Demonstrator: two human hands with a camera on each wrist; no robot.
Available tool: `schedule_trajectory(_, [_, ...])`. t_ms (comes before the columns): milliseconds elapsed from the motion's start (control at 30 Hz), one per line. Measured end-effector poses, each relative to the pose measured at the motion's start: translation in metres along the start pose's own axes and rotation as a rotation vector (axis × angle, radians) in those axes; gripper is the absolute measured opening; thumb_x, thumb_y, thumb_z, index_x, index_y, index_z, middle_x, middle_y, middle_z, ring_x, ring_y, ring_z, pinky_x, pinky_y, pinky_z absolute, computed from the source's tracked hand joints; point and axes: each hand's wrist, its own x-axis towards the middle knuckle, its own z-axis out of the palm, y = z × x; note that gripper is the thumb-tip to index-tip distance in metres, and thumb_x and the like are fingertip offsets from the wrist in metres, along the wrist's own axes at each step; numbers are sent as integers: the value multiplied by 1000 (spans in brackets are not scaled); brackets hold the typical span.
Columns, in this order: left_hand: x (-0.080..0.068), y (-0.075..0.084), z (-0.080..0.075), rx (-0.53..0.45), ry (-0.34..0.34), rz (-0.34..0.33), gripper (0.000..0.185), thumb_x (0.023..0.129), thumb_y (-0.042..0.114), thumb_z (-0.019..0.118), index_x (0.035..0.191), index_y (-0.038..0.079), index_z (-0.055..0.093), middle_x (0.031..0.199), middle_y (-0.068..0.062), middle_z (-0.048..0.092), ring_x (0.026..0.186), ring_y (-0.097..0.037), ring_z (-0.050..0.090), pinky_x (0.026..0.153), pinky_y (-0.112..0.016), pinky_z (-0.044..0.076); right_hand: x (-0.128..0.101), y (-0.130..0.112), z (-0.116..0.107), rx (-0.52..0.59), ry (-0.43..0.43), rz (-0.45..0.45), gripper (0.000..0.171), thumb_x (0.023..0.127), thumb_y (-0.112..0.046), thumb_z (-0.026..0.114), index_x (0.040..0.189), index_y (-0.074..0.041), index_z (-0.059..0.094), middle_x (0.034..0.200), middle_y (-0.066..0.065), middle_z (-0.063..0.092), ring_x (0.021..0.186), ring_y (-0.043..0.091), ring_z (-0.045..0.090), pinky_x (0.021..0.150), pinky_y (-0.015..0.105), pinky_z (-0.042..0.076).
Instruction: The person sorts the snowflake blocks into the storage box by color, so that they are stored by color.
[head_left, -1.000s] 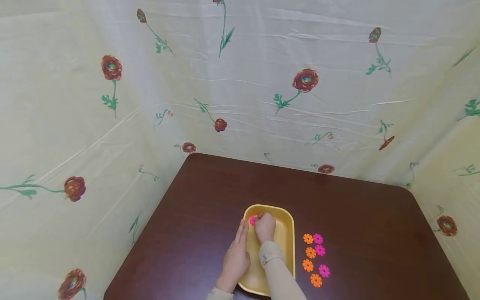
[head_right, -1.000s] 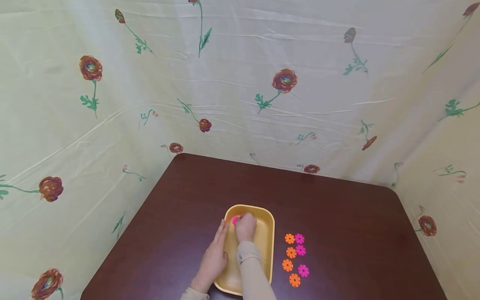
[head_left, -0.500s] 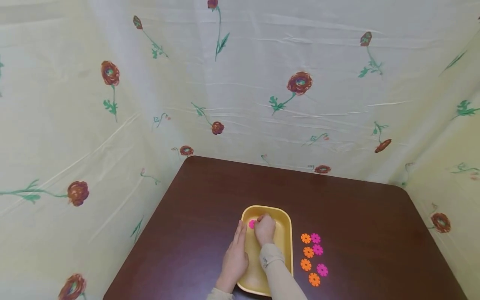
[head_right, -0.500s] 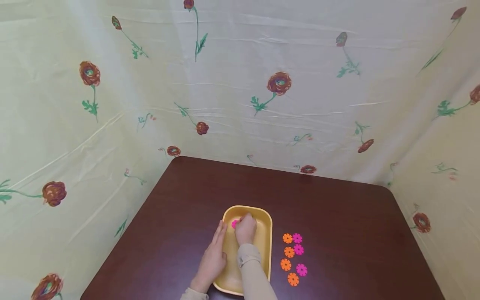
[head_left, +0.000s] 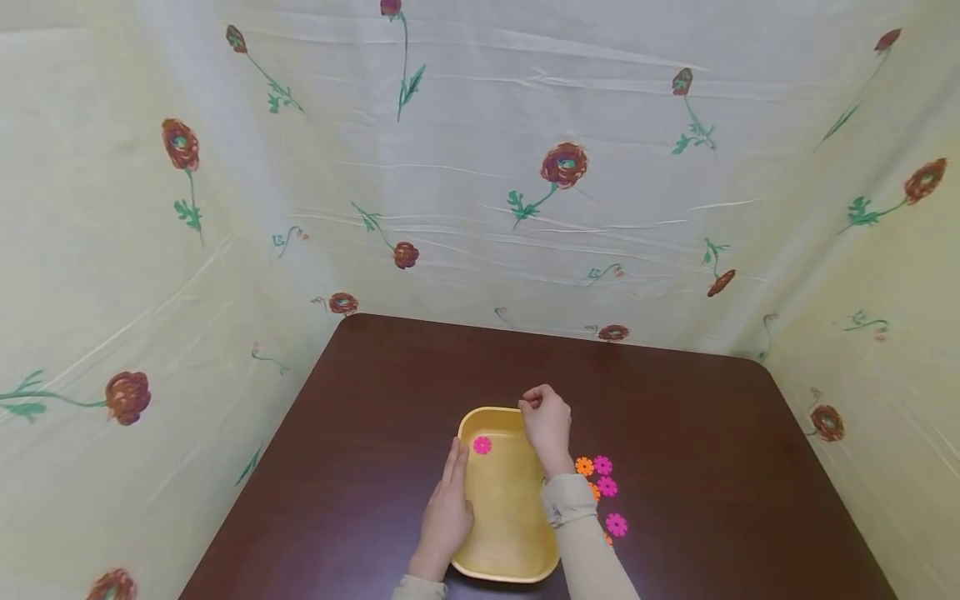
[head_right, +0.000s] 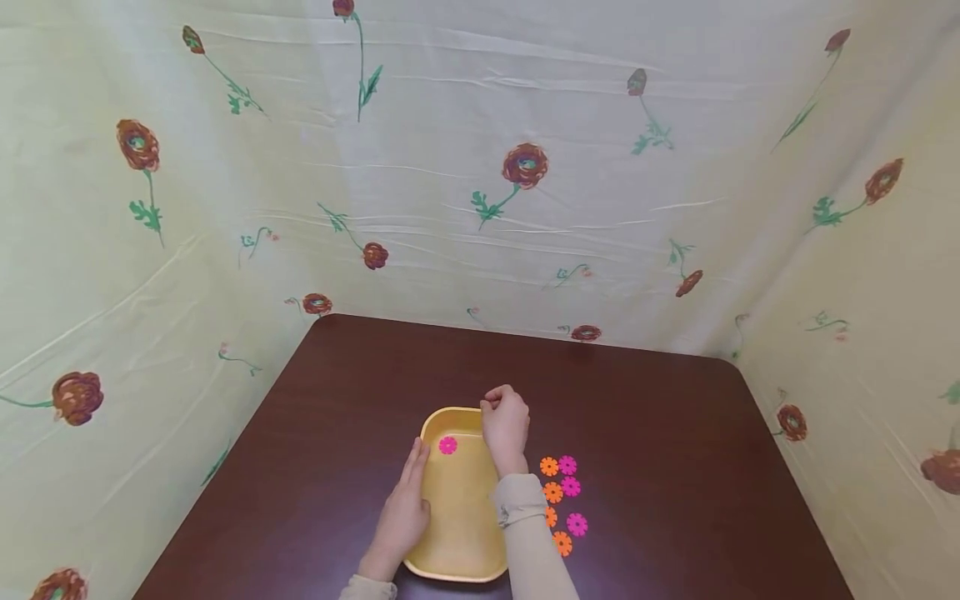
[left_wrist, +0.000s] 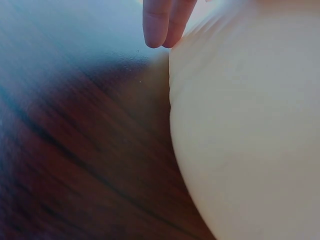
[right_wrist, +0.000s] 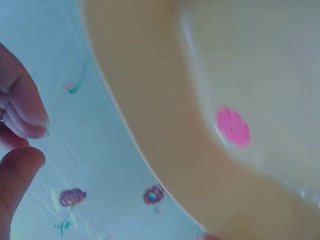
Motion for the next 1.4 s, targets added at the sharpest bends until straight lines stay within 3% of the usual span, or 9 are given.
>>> schedule_trajectory(367, [-2,-7,-2,3,8,11,78,64,-15,56,138,3,38,148,-11,28,76,-29,57,53,-33,42,-7,36,-25,-119,-18,1,17,83,-13,64,99,-7,64,89,8,61,83,24,58,73,41,46])
schedule_trajectory(567, [-3,-9,-4,8,11,18,77,64,-15,55,138,2,38,148,-12,28,76,-29,57,52,-33,41,-13,58,-35,-179,-13,-16,22,83,-14,65,104,-8,64,91,8,61,81,24,58,69,41,46])
schedule_trajectory(767, [-5,-9,-7,1,15,35,76,64,-15,55,137,1,38,147,-14,29,79,-31,58,55,-36,43,-22,80,-40,-235,-50,26,26,84,-14,63,109,-7,62,97,12,61,75,23,56,67,39,49])
schedule_trajectory(1400, [-11,-10,-5,10,8,50,78,64,-15,57,137,2,38,147,-14,29,76,-29,57,55,-35,43,-55,131,-58,-391,-34,61,29,79,-11,69,106,0,62,95,18,60,86,33,55,73,48,48])
